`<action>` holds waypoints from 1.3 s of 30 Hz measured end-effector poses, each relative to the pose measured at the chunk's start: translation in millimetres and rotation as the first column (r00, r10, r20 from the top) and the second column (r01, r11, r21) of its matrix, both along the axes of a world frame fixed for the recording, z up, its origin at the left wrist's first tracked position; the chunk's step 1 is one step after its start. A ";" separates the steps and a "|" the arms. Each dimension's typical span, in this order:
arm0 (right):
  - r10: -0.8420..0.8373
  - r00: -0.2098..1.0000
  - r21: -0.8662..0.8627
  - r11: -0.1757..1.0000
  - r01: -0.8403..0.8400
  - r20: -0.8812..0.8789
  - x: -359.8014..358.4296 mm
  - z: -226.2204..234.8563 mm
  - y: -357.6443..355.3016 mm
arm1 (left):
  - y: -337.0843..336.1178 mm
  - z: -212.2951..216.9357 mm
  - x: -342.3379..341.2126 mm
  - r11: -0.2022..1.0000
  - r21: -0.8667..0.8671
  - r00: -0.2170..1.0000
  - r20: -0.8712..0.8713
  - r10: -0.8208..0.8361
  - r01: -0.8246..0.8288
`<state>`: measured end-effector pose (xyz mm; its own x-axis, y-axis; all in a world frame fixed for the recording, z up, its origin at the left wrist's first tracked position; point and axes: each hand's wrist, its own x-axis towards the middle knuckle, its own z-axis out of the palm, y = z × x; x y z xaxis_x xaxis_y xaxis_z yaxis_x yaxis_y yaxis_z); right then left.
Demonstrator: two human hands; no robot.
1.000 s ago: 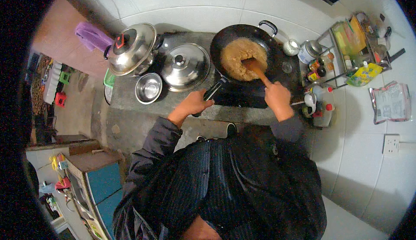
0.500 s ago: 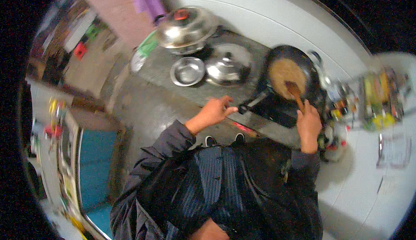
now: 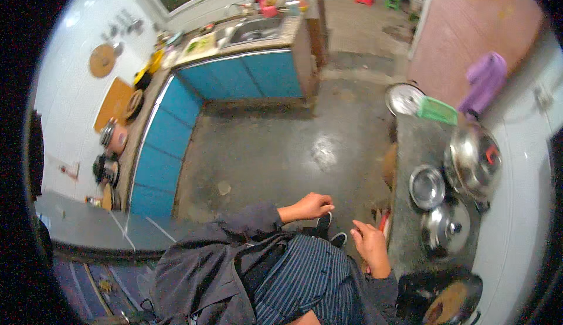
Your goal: The person stirs a simmering mixture in a wok with a wooden spatula, adds a white powder from a jar, then chops green vegetables on a cutting board. They add the chopped vegetables to the wok, stir, and finally add a bowl of mixed vegetables to the pan.
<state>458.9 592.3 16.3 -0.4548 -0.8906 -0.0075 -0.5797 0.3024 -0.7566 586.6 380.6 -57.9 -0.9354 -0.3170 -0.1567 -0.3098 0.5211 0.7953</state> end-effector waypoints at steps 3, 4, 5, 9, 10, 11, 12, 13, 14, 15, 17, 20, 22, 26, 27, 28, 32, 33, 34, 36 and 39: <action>0.155 0.988 0.015 0.988 -0.155 0.019 3.0 -6.2 -51.5 | -37.9 3.9 56.1 0.943 0.111 0.945 0.135 0.298 -0.313; 0.204 0.979 0.043 0.978 -0.205 0.024 5.8 -5.4 -69.8 | -47.4 4.4 70.8 0.894 0.176 0.905 0.192 0.380 -0.413; 0.250 0.968 0.069 0.965 -0.252 0.032 9.7 -4.8 -89.4 | -57.5 -0.6 85.1 0.857 0.207 0.879 0.178 0.442 -0.473; 0.347 0.938 0.117 0.931 -0.347 0.024 23.9 -0.1 -176.5 | -104.0 -18.5 124.5 0.711 0.332 0.776 0.119 0.620 -0.619; 0.361 0.933 0.103 0.927 -0.360 0.006 28.8 -0.5 -204.1 | -121.2 -22.1 133.0 0.699 0.354 0.769 0.106 0.630 -0.622; 0.373 0.928 0.088 0.924 -0.371 -0.011 32.7 -0.8 -235.1 | -140.2 -25.4 141.4 0.688 0.374 0.763 0.093 0.640 -0.622; 0.381 0.924 0.072 0.923 -0.378 -0.030 38.3 0.7 -265.5 | -171.5 -25.6 147.7 0.689 0.349 0.750 0.065 0.658 -0.635; 0.390 0.920 0.094 0.918 -0.385 -0.041 46.3 1.1 -291.8 | -194.5 -24.4 158.5 0.671 0.347 0.732 0.071 0.678 -0.655; 0.398 0.916 0.115 0.913 -0.391 -0.052 54.7 1.0 -317.6 | -217.0 -22.3 169.7 0.653 0.345 0.714 0.078 0.696 -0.674; 0.405 0.913 0.146 0.907 -0.394 -0.049 64.2 -0.7 -337.7 | -232.5 -19.9 182.9 0.631 0.347 0.696 0.102 0.710 -0.694; 0.418 0.904 0.094 0.907 -0.411 -0.087 79.0 -4.0 -389.7 | -275.8 -16.0 206.2 0.593 0.367 0.666 0.106 0.739 -0.717; 0.433 0.897 0.133 0.897 -0.421 -0.084 100.2 3.9 -462.9 | -338.1 -9.8 237.4 0.537 0.359 0.594 0.065 0.802 -0.763; 0.441 0.896 0.178 0.887 -0.427 -0.049 108.0 3.1 -510.1 | -372.7 -12.8 254.1 0.492 0.368 0.545 0.046 0.837 -0.789; 0.462 0.885 0.211 0.872 -0.442 -0.055 114.8 -6.8 -618.2 | -437.1 -32.9 280.6 0.360 0.490 0.445 0.066 0.893 -0.794; 0.467 0.882 0.204 0.872 -0.446 -0.066 114.9 -9.0 -646.5 | -455.3 -34.2 285.0 0.340 0.482 0.424 0.073 0.903 -0.807; 0.459 0.888 0.177 0.878 -0.445 -0.044 110.3 -20.8 -675.0 | -474.1 -35.5 289.2 0.319 0.474 0.402 0.080 0.912 -0.820; 0.455 0.881 0.117 0.890 -0.442 -0.133 112.9 -43.2 -803.5 | -557.3 -57.4 322.3 0.230 0.490 0.307 0.083 0.948 -0.841; 0.455 0.880 0.125 0.889 -0.440 -0.135 114.7 -50.4 -836.4 | -583.5 -67.7 330.7 0.197 0.465 0.258 0.071 0.963 -0.863; 0.449 0.883 0.120 0.892 -0.435 -0.137 116.8 -57.9 -872.0 | -608.4 -63.4 337.6 0.162 0.446 0.223 0.089 0.971 -0.880; 0.455 0.888 0.069 0.890 -0.451 -0.062 122.6 -69.3 -940.9 | -655.3 -47.5 350.4 0.088 0.420 0.148 0.112 0.983 -0.903; 0.514 0.843 0.007 0.854 -0.520 -0.158 132.3 -79.9 -1032.4 | -716.6 -25.1 355.5 0.018 0.433 0.075 0.115 0.991 -0.901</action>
<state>591.2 -440.1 -63.6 0.0787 -0.9952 0.0580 -0.7507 -0.0974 -0.6534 942.1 -336.0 -83.0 0.1484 -0.9110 -0.3848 -0.1537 -0.4056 0.9010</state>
